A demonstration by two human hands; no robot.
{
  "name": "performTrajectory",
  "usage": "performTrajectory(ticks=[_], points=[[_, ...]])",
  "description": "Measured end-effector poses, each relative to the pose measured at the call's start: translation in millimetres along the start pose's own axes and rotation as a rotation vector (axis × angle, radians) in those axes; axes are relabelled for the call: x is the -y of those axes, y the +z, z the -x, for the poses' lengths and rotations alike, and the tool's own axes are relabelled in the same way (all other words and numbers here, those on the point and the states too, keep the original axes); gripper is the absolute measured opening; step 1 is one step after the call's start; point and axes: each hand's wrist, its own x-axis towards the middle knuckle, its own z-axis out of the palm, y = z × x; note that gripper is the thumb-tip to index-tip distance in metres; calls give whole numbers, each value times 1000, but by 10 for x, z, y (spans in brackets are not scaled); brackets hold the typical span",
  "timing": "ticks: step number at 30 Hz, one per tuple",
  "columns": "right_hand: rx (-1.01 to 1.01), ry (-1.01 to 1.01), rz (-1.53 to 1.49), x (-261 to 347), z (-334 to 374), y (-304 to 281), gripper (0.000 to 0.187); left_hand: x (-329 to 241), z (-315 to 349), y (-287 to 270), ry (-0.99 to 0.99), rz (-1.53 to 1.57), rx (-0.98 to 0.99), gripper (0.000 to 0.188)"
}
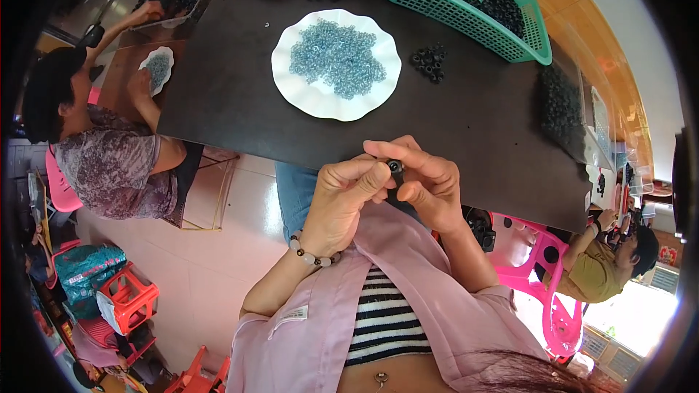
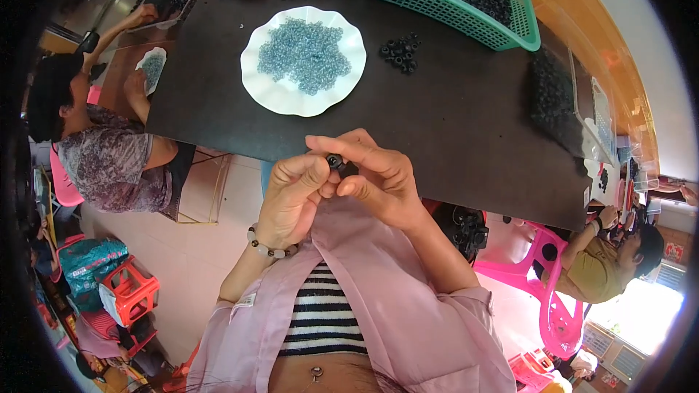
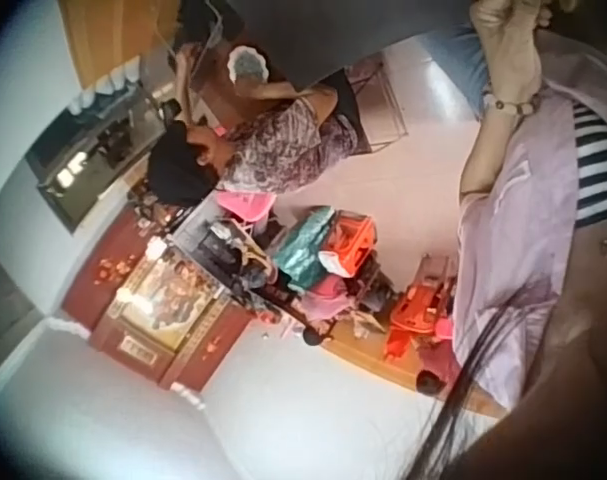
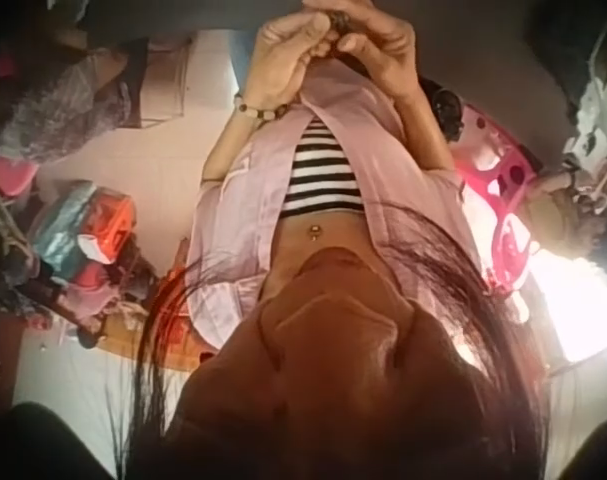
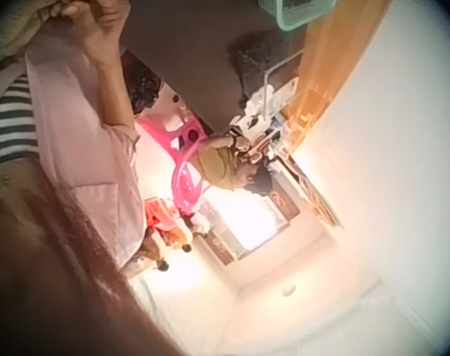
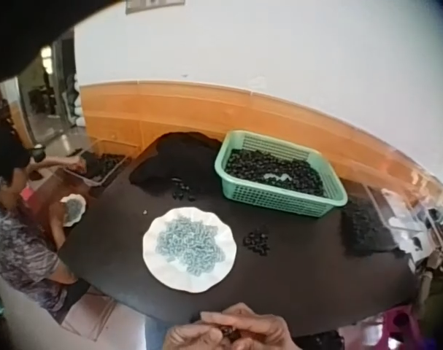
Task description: Placing small blue beads into black circular components at a table.
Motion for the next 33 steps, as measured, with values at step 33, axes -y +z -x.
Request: performTrajectory(ticks=[33], points=[[-609,-321,1142,863,-90,-1249,19,181,-518,-54,-350,105,-60,31]])
